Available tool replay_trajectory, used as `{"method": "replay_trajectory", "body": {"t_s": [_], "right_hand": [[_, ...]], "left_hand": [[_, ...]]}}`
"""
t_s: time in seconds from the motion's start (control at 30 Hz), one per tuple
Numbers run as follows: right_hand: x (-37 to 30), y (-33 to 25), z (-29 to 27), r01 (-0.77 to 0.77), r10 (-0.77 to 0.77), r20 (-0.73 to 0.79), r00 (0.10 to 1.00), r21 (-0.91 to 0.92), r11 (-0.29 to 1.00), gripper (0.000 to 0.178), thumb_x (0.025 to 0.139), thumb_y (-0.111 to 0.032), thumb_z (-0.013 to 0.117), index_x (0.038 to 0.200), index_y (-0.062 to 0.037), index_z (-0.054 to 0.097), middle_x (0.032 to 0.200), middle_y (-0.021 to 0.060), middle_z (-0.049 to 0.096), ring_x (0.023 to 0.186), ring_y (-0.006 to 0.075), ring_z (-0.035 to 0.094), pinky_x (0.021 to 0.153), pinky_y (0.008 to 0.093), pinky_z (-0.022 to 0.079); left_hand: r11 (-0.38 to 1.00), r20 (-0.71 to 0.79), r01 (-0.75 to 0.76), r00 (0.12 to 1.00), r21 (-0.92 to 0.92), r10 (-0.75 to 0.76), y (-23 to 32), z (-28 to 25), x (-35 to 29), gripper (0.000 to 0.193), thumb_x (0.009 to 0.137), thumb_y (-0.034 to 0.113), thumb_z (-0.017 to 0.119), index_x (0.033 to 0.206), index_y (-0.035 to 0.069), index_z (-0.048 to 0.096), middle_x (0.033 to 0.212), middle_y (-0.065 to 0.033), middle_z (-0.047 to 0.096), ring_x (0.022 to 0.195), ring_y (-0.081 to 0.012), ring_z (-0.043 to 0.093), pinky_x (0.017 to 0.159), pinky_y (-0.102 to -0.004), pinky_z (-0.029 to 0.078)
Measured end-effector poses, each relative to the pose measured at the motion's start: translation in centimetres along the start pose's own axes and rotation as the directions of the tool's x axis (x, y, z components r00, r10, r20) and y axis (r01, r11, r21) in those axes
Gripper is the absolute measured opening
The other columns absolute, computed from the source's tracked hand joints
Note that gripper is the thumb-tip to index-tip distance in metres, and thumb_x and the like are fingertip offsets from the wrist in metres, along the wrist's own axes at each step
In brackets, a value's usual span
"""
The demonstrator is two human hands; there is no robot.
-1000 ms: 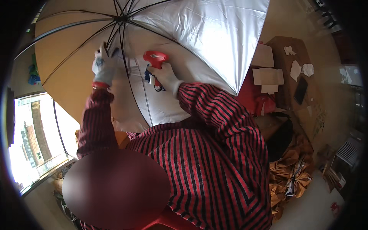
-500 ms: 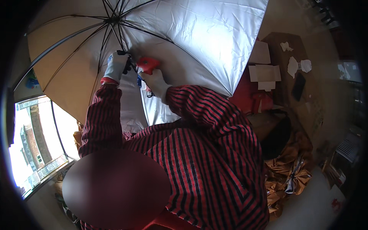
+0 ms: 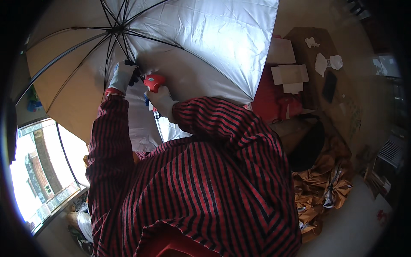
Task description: Attach and secure umbrella fabric to the metal frame ribs using a handheld tool.
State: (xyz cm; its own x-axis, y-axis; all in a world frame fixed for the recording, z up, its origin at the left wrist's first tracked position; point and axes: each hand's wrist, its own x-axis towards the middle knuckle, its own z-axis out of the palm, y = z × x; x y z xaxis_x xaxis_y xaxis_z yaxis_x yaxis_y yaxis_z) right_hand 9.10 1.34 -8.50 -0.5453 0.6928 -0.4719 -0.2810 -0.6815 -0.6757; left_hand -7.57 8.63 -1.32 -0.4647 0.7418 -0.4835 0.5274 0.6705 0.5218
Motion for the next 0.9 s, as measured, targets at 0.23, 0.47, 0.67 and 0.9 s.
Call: {"method": "replay_trajectory", "body": {"t_s": [0.23, 0.47, 0.67, 0.9], "right_hand": [[-0.1, -2.3, -1.6, -0.168, 0.133, 0.174, 0.976, 0.205, 0.964, 0.014, 0.086, -0.012, 0.063, 0.09, -0.0007, 0.057, 0.076, 0.0092, 0.063, 0.062, 0.0212, 0.063, 0.054, 0.0349, 0.053], [3.3, -2.0, -5.0, -0.253, 0.194, 0.418, 0.887, 0.089, 0.963, 0.02, 0.09, -0.024, 0.062, 0.099, -0.0057, 0.061, 0.089, 0.0064, 0.067, 0.079, 0.0169, 0.066, 0.069, 0.0282, 0.054], [4.8, -1.2, -5.8, 0.162, -0.074, 0.594, 0.801, -0.097, 0.982, 0.018, 0.088, -0.021, 0.064, 0.1, -0.0071, 0.062, 0.091, 0.0051, 0.066, 0.08, 0.0149, 0.065, 0.069, 0.0282, 0.052], [3.4, -1.4, -3.0, -0.317, 0.279, 0.228, 0.933, 0.149, 0.937, 0.01, 0.087, -0.017, 0.064, 0.092, -0.009, 0.061, 0.077, 0.0011, 0.063, 0.062, 0.0132, 0.059, 0.051, 0.0287, 0.047]], "left_hand": [[0.999, 0.035, -0.025, 0.999, 0.02, 0.024, -0.9, 0.0, 1.2, 0.024, 0.087, 0.019, 0.058, 0.073, 0.002, 0.067, 0.057, -0.0105, 0.063, 0.041, -0.0221, 0.057, 0.036, -0.033, 0.043], [0.999, 0.126, -0.031, 0.992, 0.033, 0.026, -0.4, -0.6, 1.1, 0.028, 0.088, 0.02, 0.058, 0.07, 0.002, 0.068, 0.057, -0.0102, 0.063, 0.044, -0.0216, 0.06, 0.039, -0.0313, 0.046], [0.975, 0.154, -0.072, 0.982, -0.212, 0.106, -0.6, -1.3, 0.2, 0.017, 0.087, 0.016, 0.059, 0.08, 0.001, 0.066, 0.061, -0.0102, 0.063, 0.041, -0.0172, 0.054, 0.036, -0.029, 0.039], [0.982, 0.122, -0.18, 0.975, -0.058, 0.186, -0.9, -0.5, 0.2, 0.014, 0.087, 0.012, 0.055, 0.085, 0.0, 0.063, 0.063, -0.011, 0.064, 0.039, -0.0159, 0.051, 0.033, -0.0289, 0.035]]}}
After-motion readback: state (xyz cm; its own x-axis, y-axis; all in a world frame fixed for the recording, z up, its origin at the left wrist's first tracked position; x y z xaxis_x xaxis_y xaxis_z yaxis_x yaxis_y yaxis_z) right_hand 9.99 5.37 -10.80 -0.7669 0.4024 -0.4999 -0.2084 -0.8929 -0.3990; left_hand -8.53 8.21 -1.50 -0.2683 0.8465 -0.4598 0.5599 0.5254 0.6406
